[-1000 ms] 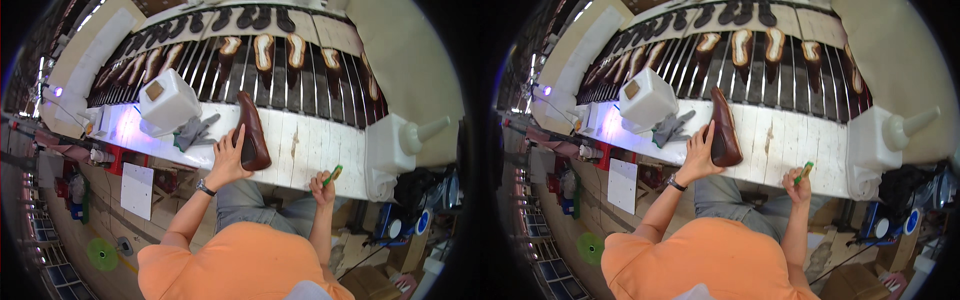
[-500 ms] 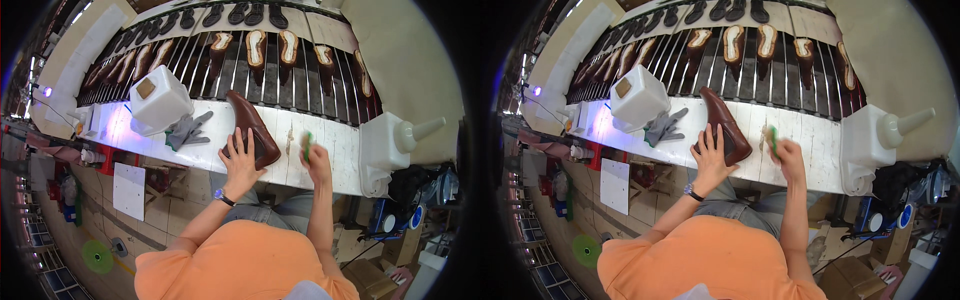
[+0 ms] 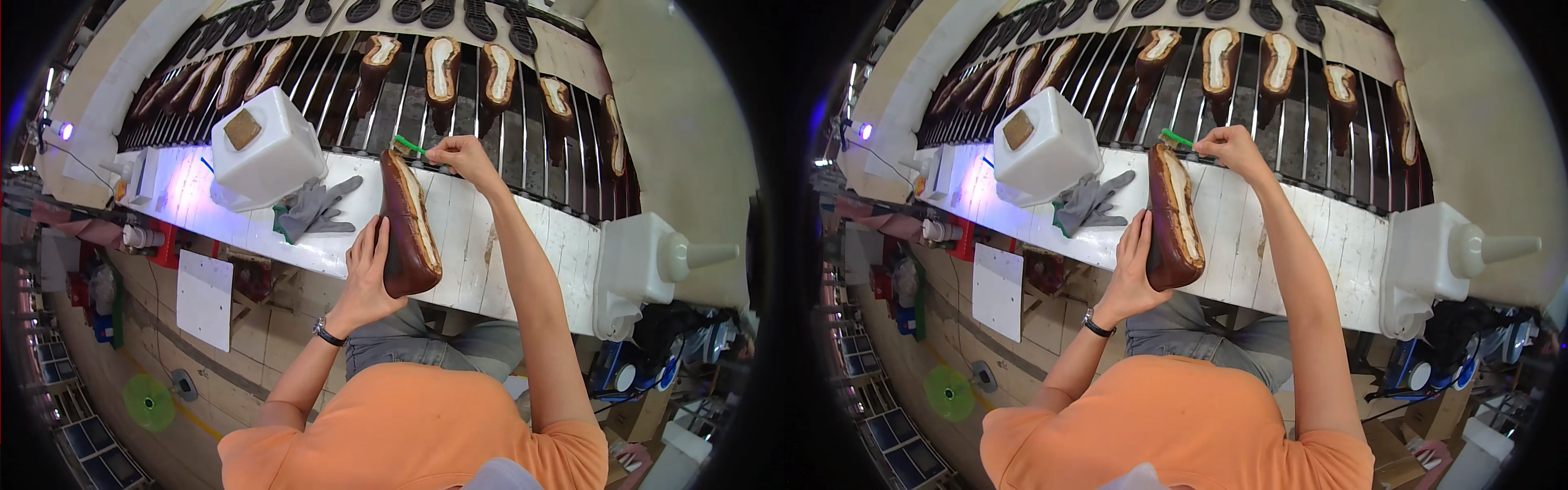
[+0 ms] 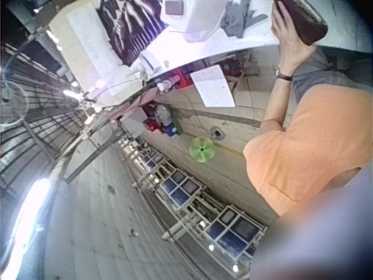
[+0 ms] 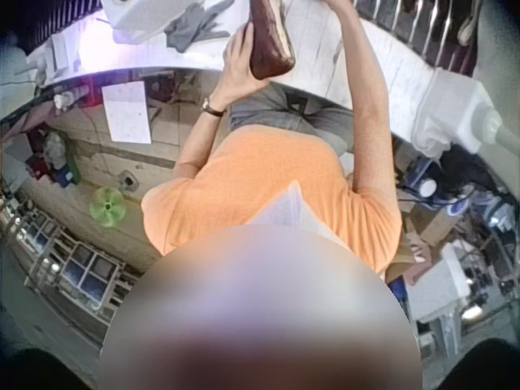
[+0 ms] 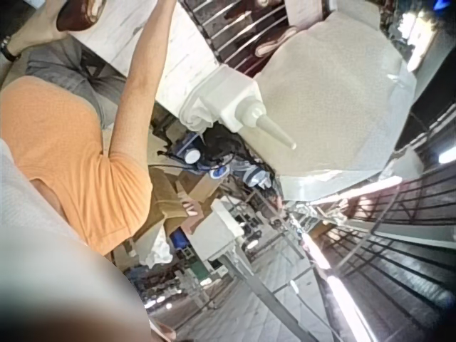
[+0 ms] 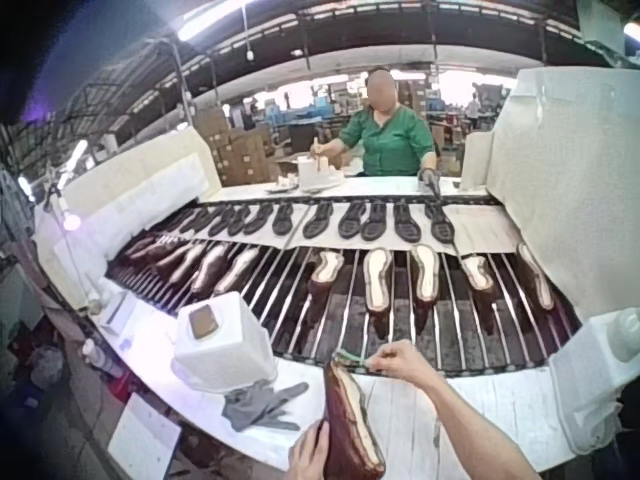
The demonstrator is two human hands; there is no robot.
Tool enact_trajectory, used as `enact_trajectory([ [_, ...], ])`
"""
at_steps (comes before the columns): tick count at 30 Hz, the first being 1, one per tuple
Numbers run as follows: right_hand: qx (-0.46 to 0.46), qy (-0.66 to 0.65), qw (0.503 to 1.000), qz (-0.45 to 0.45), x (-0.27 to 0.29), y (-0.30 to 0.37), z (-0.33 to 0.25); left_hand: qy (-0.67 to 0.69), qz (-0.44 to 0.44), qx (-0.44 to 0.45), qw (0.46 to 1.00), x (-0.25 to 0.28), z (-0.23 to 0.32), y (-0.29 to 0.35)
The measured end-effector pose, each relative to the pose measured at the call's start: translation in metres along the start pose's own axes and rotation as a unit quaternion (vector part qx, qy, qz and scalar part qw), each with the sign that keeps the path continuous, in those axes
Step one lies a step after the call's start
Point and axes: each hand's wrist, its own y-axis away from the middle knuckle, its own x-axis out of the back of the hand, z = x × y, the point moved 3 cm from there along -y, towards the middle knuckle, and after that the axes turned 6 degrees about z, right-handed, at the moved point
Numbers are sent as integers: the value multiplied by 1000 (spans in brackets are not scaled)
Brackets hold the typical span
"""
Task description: The recorder is applying glue to the edges and soles of various shoe components on a conveyor belt using a brush.
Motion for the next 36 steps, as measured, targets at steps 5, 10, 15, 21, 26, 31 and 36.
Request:
enact_trajectory([
  [5, 9, 17, 997, -76, -3, -7, 0, -11, -4, -2, 1000, 1, 0, -1],
  [10, 2, 15, 993, -115, 0, -4, -3, 3, -4, 3, 1000, 2, -2, -2],
  [15, 5, -4, 981, -193, 9, 8, -12, 14, -3, 4, 1000, 3, -3, -2],
  [21, -13, 8, 979, -204, 15, 11, -20, 14, 0, -1, 1000, 4, -3, -3],
  [26, -14, 15, 991, -129, 0, -11, -18, 13, -1, -2, 1000, 3, -2, -4],
  [31, -30, 21, 982, -187, 6, -2, -14, 13, 4, 3, 1000, 4, -3, -3],
  [36, -20, 14, 971, -237, 19, 17, -18, 6, -1, 3, 1000, 4, -3, -3],
])
